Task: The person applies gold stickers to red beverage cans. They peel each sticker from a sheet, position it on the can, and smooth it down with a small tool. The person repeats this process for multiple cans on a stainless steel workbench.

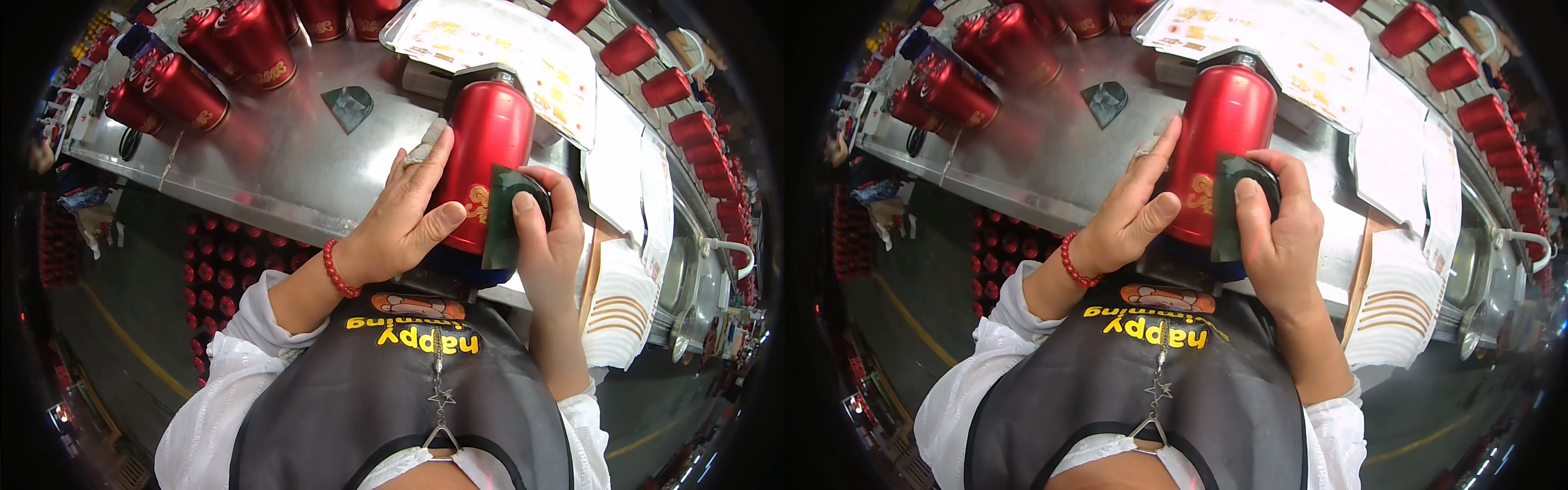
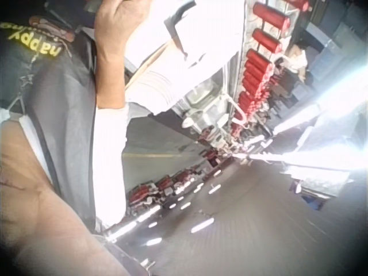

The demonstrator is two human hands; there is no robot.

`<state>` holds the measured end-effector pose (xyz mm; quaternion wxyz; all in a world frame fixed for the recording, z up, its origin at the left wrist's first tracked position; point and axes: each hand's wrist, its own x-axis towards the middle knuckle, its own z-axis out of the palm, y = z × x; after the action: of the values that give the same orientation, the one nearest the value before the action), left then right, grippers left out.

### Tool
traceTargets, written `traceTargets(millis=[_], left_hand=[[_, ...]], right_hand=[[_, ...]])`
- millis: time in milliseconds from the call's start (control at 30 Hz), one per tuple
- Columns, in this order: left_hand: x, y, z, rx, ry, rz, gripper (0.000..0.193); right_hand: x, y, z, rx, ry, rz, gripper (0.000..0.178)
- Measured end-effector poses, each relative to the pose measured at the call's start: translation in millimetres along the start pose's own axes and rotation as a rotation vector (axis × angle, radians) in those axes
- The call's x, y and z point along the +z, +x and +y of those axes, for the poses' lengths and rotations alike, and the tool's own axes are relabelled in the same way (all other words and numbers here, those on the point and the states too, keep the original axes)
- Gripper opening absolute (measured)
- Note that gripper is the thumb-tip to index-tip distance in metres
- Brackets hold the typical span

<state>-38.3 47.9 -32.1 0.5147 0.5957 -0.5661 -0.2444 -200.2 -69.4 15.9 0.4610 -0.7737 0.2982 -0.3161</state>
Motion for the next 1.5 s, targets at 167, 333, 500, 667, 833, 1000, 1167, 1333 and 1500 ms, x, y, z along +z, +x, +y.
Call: traceTargets(millis=[167, 333, 500, 667, 833, 1000, 1167, 1333, 1500], left_hand=[[-3.4, -6.1, 0.7, 0.021, 0.046, -0.016, 0.082], [-7.0, -19.3, 2.1, 0.070, 0.177, -0.002, 0.090], [8.0, -9.4, 15.8, 0.185, 0.592, 0.140, 0.106], [3.9, -14.6, -7.1, 0.183, 0.546, 0.156, 0.099], [3.7, -23.5, -20.9, 0.038, 0.646, 0.025, 0.096], [1.8, -29.5, -24.7, 0.183, 0.606, 0.125, 0.084], [-13.3, -29.4, -21.6, 0.558, 0.651, -0.053, 0.048], [-27.6, 11.3, 5.6, 0.749, 0.766, -0.286, 0.044], [-24.6, 55.2, 14.5, 0.889, 0.774, -0.321, 0.049]], right_hand=[[7.2, 12.7, -28.8, -0.126, -0.320, -0.089, 0.026], [20.1, 13.0, -36.7, -0.201, -0.495, -0.155, 0.028], [3.7, 7.2, -23.8, -0.088, -0.111, -0.042, 0.026], [-15.0, -12.6, 10.2, 0.095, 0.306, 0.070, 0.025], [-3.8, -19.9, 38.3, 0.037, 0.209, 0.049, 0.023], [-12.1, -28.3, 46.9, 0.101, 0.399, 0.133, 0.022], [-2.3, -33.6, 51.0, 0.070, 0.367, 0.048, 0.022], [-5.2, -31.5, 59.9, 0.154, 0.536, 0.100, 0.022], [-8.8, -33.0, 62.5, 0.153, 0.604, 0.119, 0.023]])
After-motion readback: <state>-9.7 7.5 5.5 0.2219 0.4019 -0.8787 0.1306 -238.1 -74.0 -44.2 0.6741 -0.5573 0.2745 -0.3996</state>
